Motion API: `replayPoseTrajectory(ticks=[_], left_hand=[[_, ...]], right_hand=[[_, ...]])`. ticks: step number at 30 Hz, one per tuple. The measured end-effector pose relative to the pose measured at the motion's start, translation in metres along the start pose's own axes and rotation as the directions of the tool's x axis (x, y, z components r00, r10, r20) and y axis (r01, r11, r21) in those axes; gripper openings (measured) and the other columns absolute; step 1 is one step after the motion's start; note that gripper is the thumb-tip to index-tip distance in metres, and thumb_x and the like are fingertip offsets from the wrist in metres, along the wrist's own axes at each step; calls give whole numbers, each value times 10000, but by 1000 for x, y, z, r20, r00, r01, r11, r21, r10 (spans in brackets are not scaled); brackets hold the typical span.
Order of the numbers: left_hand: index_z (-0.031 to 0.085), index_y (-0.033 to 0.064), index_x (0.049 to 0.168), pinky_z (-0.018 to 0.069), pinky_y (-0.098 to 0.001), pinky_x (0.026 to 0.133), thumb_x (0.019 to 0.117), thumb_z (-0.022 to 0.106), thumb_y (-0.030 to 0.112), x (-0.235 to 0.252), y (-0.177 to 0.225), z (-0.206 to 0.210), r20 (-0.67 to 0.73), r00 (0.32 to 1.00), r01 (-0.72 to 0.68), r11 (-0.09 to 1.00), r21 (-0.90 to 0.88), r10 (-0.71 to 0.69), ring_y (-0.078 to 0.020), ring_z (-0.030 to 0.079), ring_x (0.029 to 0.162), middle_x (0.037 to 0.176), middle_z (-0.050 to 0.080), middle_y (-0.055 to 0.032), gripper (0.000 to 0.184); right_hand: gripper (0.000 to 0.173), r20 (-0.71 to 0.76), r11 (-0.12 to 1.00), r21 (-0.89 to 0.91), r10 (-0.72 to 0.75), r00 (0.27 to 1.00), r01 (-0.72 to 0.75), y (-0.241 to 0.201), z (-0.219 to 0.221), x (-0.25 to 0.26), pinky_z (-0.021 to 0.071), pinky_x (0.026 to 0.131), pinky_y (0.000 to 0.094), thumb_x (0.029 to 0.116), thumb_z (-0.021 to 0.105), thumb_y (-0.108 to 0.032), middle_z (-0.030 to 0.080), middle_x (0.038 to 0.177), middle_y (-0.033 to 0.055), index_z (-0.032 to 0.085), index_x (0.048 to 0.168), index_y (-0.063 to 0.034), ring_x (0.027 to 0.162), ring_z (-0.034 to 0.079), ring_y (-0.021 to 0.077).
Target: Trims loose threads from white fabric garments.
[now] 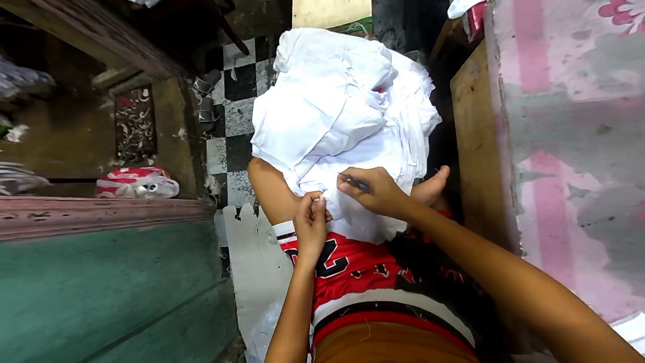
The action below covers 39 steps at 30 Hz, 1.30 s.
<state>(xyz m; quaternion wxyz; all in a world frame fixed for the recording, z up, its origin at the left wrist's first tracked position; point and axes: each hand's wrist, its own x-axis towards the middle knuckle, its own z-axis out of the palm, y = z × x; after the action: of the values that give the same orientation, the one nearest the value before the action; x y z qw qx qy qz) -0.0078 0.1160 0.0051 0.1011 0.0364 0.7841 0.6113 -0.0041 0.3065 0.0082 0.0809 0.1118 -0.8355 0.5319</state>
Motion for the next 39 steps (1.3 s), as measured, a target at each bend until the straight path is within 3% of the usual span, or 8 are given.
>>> replayPoseTrajectory(ticks=[4, 9, 13, 18, 23, 26, 31, 39], left_hand=[[607, 27, 1073, 590, -225, 649, 1033, 489, 30, -1, 3, 2, 12, 1000, 6, 1000, 5, -6, -10, 635, 613, 702, 624, 72, 125], [607, 32, 1088, 577, -211, 634, 1032, 478, 17, 1, 5, 5, 6, 1000, 21, 1000, -17, -21, -4, 624, 600, 687, 618, 82, 141], [605, 36, 1073, 580, -212, 638, 1040, 483, 29, 0, 4, 5, 1, 1000, 21, 999, -30, -21, -3, 625, 600, 679, 611, 86, 126], [601, 43, 1084, 579, -209, 618, 1033, 483, -2, 2, 2, 4, -29, 997, 73, 993, -88, -76, -13, 633, 589, 688, 637, 74, 136], [610, 37, 1105, 599, -234, 675, 1050, 477, 27, 0, 5, 3, -49, 992, 110, 984, -141, -118, -34, 667, 666, 764, 665, 53, 144], [597, 35, 1108, 613, -271, 722, 1075, 422, 103, -1, 7, 3, -48, 989, 133, 976, -171, -143, -58, 688, 733, 839, 672, 29, 191], [667, 22, 1063, 594, -245, 709, 995, 601, 20, -1, 10, 5, -67, 985, 145, 971, -192, -160, -39, 674, 709, 798, 701, 40, 94], [708, 37, 938, 616, -277, 735, 1088, 467, 109, 2, 22, 5, -55, 935, 291, 846, -448, -351, -100, 719, 744, 806, 739, -22, 293]], right_hand=[[156, 23, 987, -84, -134, 991, 135, 0, 7, -1, 584, 633, 380, 887, 758, -133, 752, 866, 69, 762, 1020, -53, 725, 711, 175], [62, -2, 982, -103, -161, 987, 160, 2, 10, -1, 555, 585, 387, 874, 714, -46, 731, 808, 91, 755, 916, -26, 686, 697, 200], [170, -72, 995, 98, 22, 997, -15, -2, 2, 0, 401, 489, 219, 958, 702, -184, 607, 631, 0, 738, 859, -50, 522, 495, 40], [144, -123, 972, 234, 63, 990, -32, -8, -16, 3, 301, 485, 128, 970, 681, -143, 500, 604, -62, 731, 925, -17, 511, 366, -48], [253, 0, 998, -57, -11, 1000, 11, -6, -35, 3, 388, 485, 272, 965, 667, -294, 564, 613, -4, 692, 857, -67, 524, 500, 79], [431, 139, 968, -250, 11, 990, 24, 0, -33, -2, 468, 532, 427, 959, 637, -467, 617, 701, 77, 694, 967, -40, 612, 608, 231], [332, 268, 980, -188, -12, 963, 65, 8, -20, -6, 528, 604, 368, 997, 636, -338, 630, 784, 84, 664, 979, -7, 686, 632, 198], [309, 291, 962, -250, -35, 956, 111, 8, -6, -12, 560, 608, 365, 1007, 648, -286, 642, 825, 121, 655, 1001, 23, 692, 664, 229]])
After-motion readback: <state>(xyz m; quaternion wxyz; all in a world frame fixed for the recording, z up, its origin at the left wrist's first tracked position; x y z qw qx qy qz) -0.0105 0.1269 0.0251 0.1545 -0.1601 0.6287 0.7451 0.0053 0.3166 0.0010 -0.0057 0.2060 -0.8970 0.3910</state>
